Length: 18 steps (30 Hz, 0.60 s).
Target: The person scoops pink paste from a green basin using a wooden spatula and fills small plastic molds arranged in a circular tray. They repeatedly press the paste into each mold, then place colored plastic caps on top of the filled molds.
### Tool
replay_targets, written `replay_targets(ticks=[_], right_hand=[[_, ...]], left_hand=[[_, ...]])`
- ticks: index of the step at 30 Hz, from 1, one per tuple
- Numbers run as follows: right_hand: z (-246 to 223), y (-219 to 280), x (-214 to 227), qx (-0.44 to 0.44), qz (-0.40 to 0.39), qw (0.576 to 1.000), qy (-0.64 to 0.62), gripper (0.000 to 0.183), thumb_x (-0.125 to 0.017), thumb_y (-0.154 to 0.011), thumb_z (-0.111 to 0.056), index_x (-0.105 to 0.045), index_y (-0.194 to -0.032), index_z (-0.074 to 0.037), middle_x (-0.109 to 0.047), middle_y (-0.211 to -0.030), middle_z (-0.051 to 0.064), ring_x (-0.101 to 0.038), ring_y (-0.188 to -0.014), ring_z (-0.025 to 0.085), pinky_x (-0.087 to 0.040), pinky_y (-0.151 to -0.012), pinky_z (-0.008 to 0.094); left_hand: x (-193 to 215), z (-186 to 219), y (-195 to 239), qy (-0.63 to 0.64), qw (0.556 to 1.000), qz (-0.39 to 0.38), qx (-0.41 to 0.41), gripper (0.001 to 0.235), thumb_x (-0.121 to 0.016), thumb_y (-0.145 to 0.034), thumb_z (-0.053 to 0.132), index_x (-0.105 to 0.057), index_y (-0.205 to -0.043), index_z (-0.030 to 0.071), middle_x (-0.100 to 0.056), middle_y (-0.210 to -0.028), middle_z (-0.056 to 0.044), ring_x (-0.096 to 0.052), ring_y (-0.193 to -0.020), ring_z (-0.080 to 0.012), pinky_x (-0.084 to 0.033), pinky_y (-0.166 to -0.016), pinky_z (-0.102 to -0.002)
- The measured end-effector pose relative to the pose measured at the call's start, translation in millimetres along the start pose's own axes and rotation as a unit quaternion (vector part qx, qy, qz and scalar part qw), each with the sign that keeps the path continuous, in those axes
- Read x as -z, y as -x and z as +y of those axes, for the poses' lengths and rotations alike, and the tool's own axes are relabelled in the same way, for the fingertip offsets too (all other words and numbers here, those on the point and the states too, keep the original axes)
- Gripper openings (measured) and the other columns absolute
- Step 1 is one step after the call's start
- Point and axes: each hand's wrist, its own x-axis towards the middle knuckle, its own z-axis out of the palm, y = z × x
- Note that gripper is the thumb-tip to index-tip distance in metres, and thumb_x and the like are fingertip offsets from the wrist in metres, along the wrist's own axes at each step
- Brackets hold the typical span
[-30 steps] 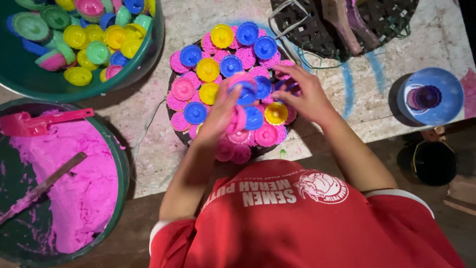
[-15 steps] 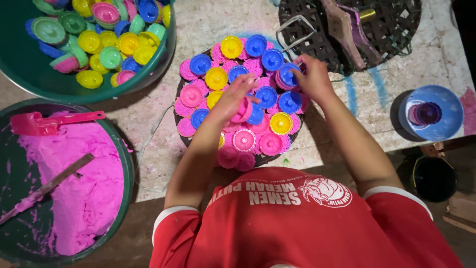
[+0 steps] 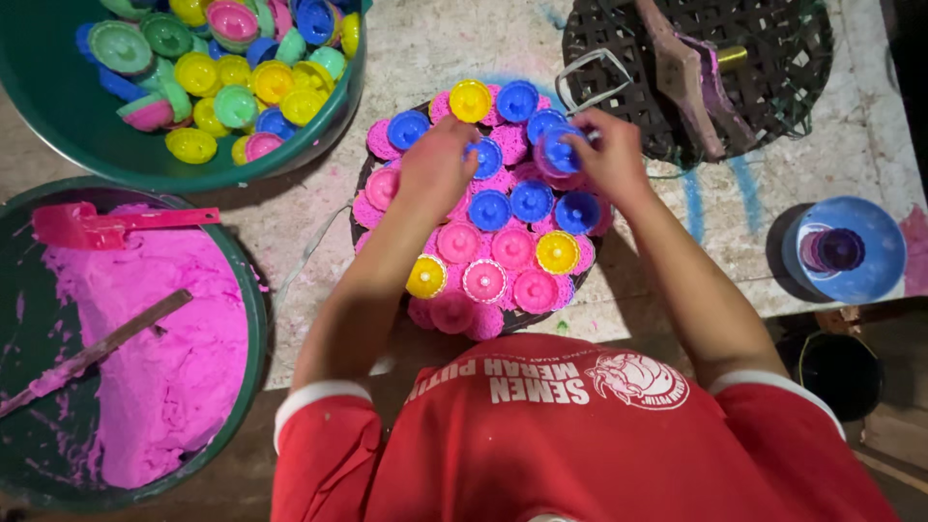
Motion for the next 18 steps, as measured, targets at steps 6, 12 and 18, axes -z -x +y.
replay_targets(ticks=[6,12,18], right_hand=[[-11,-21,-36,0.055,-0.038,0.995,0.068,0.018,-0.08,-0.086,-0.01,-0.071,-0.098,-0.001,-0.071,-0.089,0.021,-0.071,-0.08,0.038,-0.055,-0.07,0.044],[-8,-13,-47,0.089,-0.037,0.991,0.094,0.019,-0.077,-0.087,-0.007,-0.068,-0.102,0.0,-0.07,-0.096,0.023,-0.068,-0.089,0.043,-0.053,-0.076,0.05],[-5,-11,-48,0.098,-0.036,0.988,0.114,0.018,-0.075,-0.088,-0.005,-0.068,-0.104,0.0,-0.068,-0.101,0.024,-0.066,-0.094,0.045,-0.053,-0.08,0.051]], left_hand=[[-78,-9,-47,-0.267,0.956,-0.104,-0.058,0.015,-0.065,-0.088,0.012,-0.078,-0.096,0.008,-0.073,-0.103,-0.014,-0.075,-0.088,-0.0313,-0.062,-0.068,-0.045],[-108,-34,-51,-0.29,0.947,-0.119,-0.074,0.014,-0.065,-0.085,0.011,-0.078,-0.09,0.01,-0.075,-0.092,-0.012,-0.076,-0.083,-0.0286,-0.062,-0.064,-0.043],[-108,-41,-49,-0.262,0.959,-0.086,-0.059,0.012,-0.066,-0.085,0.012,-0.078,-0.085,0.011,-0.075,-0.087,-0.012,-0.076,-0.078,-0.0283,-0.061,-0.062,-0.044]])
